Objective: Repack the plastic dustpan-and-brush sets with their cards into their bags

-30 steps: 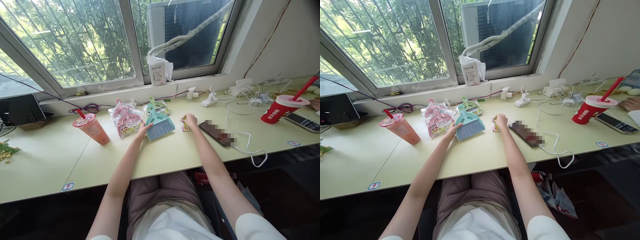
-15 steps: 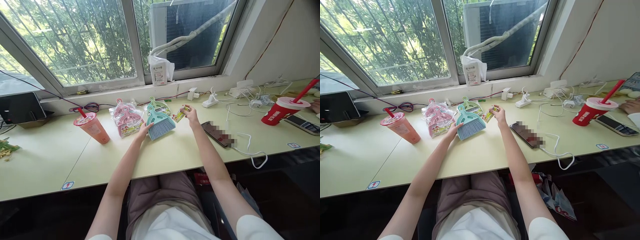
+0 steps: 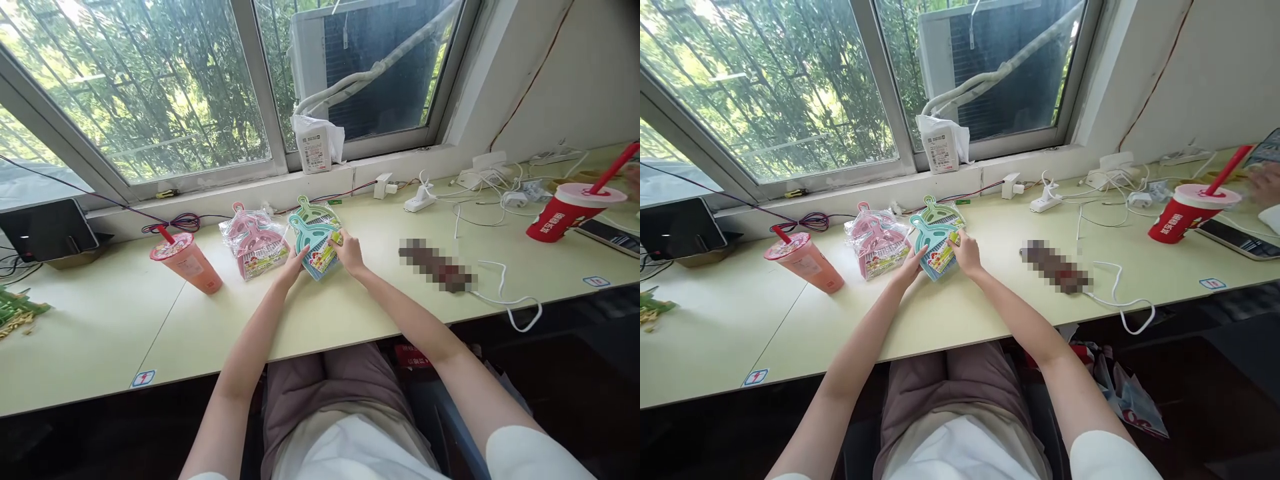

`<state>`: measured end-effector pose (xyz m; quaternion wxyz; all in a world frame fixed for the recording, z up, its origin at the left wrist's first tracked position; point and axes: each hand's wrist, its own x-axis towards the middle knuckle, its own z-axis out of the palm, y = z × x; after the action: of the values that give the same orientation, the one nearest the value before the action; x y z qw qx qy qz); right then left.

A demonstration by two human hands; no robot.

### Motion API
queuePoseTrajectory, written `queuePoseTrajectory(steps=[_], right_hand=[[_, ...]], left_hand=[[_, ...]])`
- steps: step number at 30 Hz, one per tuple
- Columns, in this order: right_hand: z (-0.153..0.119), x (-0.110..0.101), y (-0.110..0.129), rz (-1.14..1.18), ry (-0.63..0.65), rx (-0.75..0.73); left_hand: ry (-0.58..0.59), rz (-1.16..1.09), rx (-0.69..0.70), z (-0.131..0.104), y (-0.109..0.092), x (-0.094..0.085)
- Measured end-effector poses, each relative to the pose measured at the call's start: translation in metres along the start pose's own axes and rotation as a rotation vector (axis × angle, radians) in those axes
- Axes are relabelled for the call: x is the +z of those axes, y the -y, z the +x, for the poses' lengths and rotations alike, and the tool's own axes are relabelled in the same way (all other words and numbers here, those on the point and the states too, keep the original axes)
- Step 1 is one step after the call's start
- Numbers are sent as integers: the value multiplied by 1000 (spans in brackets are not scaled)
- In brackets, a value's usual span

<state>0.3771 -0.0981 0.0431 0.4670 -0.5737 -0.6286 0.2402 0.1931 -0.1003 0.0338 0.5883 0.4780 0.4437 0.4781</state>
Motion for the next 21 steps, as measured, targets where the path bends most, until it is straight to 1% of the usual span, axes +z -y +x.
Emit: queuePoseTrajectory(steps=[3, 6, 11, 15, 17, 19, 21], right_hand=[[0, -2, -2, -48, -31, -23], [2, -4, -3, -12, -34, -18], [8, -10, 0, 200, 22, 70], [15, -16, 2, 400, -36, 67], [15, -15, 2, 451, -18, 58], [12, -11, 1, 389, 32, 50], [8, -5, 0, 212, 31, 22]], left_hand=[[1, 1, 38, -1, -1, 2], [-3, 11, 58, -1, 1, 1], [-27, 3, 60, 2, 5, -2], [-56, -29, 63, 3, 4, -3], [-69, -42, 62, 3, 3, -3], [-71, -47, 60, 3, 3, -2], [-66, -46, 52, 3, 2, -1]])
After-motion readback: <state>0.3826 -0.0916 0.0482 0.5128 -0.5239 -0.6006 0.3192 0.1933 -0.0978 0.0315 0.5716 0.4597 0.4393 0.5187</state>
